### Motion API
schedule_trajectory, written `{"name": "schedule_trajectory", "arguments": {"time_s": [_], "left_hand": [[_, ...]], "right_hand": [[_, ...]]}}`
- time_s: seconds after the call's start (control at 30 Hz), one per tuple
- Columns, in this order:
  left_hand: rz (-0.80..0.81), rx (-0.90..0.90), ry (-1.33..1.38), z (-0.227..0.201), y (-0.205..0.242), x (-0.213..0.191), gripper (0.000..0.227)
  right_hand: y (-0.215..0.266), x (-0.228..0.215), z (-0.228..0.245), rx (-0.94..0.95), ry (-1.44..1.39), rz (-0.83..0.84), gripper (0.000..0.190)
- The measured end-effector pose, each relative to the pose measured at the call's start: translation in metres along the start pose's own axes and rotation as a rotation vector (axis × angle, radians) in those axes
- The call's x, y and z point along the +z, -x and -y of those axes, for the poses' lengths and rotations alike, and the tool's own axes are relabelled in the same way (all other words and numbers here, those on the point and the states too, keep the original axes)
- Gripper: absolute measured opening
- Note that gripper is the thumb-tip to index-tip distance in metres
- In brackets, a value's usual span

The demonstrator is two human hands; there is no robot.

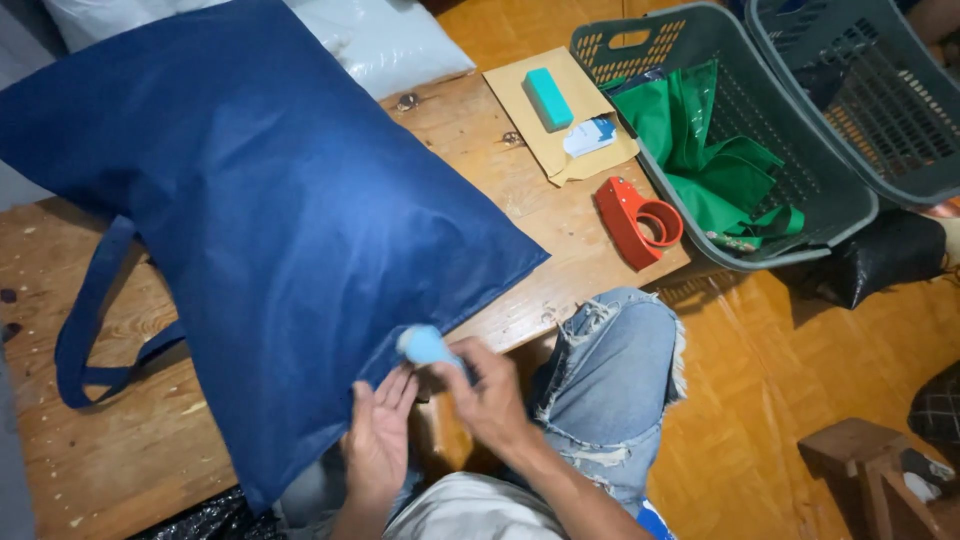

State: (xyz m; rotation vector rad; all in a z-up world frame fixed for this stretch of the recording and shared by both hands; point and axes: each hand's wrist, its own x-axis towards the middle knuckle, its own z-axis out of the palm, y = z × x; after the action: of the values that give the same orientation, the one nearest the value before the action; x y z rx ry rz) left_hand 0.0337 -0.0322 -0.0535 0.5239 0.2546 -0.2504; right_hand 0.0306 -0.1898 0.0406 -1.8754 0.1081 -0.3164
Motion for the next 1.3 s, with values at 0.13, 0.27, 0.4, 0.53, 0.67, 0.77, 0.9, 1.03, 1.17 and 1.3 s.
{"name": "schedule_trajectory", "arguments": {"time_s": [0.13, 0.27, 0.4, 0.53, 0.67, 0.77, 0.9, 1.03, 1.17, 1.3], "left_hand": [[-0.044, -0.156, -0.105, -0.004, -0.012, 0.038, 0.046], [-0.111, -0.008, -0.113, -0.008, 0.002, 0.047, 0.039], [0.013, 0.116, -0.079, 0.001, -0.001, 0.029, 0.036], [-0.051, 0.089, -0.159, 0.008, -0.011, 0.034, 0.027], [-0.118, 0.053, -0.147, -0.007, -0.003, 0.053, 0.045], [-0.071, 0.066, -0.143, 0.003, -0.004, 0.027, 0.048], [-0.05, -0.151, -0.123, 0.015, -0.026, 0.036, 0.068], [-0.1, -0.113, -0.036, 0.028, -0.042, 0.024, 0.025], [-0.092, -0.041, -0.023, 0.034, -0.038, 0.032, 0.026], [-0.022, -0.172, -0.128, 0.038, -0.032, 0.07, 0.044]], "right_hand": [[0.001, 0.01, 0.0, -0.123, 0.057, 0.02, 0.012], [-0.009, -0.01, -0.032, 0.046, 0.172, -0.122, 0.012], [0.0, -0.01, -0.016, 0.046, 0.066, -0.072, 0.009], [0.006, 0.006, -0.001, -0.097, 0.042, -0.012, 0.011], [-0.013, -0.016, -0.04, 0.128, 0.098, -0.151, 0.01], [-0.011, -0.026, -0.036, 0.172, 0.072, -0.186, 0.012], [0.005, -0.007, -0.002, -0.061, -0.018, -0.032, 0.012], [-0.002, -0.019, -0.035, 0.114, 0.095, -0.109, 0.009], [-0.008, -0.037, -0.036, 0.152, 0.097, -0.249, 0.013], [0.004, -0.026, 0.001, -0.03, 0.001, -0.083, 0.011]]}}
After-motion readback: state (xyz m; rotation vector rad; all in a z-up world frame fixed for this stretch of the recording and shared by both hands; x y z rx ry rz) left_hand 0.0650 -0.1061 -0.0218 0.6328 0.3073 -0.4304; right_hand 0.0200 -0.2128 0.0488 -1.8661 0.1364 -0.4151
